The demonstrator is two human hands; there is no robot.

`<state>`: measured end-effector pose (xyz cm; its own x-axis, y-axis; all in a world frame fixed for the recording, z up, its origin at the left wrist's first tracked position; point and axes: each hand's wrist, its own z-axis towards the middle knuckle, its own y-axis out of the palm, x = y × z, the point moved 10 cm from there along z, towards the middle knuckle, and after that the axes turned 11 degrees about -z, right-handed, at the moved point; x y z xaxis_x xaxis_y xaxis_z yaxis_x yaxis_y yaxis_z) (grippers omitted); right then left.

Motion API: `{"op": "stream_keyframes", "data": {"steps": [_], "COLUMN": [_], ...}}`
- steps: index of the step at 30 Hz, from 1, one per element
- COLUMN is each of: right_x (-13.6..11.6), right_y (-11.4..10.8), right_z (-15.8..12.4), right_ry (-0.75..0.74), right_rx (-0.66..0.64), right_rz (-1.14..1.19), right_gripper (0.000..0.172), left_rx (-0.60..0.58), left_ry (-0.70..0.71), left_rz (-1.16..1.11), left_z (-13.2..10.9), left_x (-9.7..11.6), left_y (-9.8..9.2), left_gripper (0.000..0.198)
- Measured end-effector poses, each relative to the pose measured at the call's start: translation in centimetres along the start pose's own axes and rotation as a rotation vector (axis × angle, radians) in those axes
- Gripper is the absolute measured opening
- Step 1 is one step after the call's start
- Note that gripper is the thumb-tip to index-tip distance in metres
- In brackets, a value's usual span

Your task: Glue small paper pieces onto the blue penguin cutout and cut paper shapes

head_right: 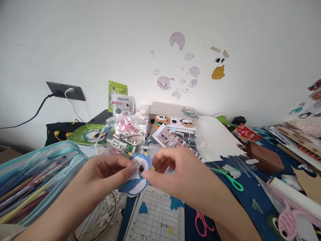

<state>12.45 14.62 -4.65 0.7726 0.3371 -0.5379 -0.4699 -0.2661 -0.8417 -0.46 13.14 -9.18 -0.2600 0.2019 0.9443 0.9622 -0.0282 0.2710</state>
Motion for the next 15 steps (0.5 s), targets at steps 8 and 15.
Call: {"op": "stream_keyframes", "data": {"steps": [8,15], "right_x": [-0.7,-0.1], "right_y": [1.0,1.6], "right_z": [0.5,0.7], "right_ry": [0.004,0.035], "right_rx": [0.058,0.011], "right_rz": [0.067,0.203], "right_gripper": [0.015,0.013], "left_rx": [-0.008,-0.020], "left_ry": [0.012,-0.003], "left_rz": [0.037,0.035], "left_z": [0.2,0.1], "left_x": [0.0,-0.1], "left_y": [0.2,0.4], "left_gripper": [0.016,0.019]}}
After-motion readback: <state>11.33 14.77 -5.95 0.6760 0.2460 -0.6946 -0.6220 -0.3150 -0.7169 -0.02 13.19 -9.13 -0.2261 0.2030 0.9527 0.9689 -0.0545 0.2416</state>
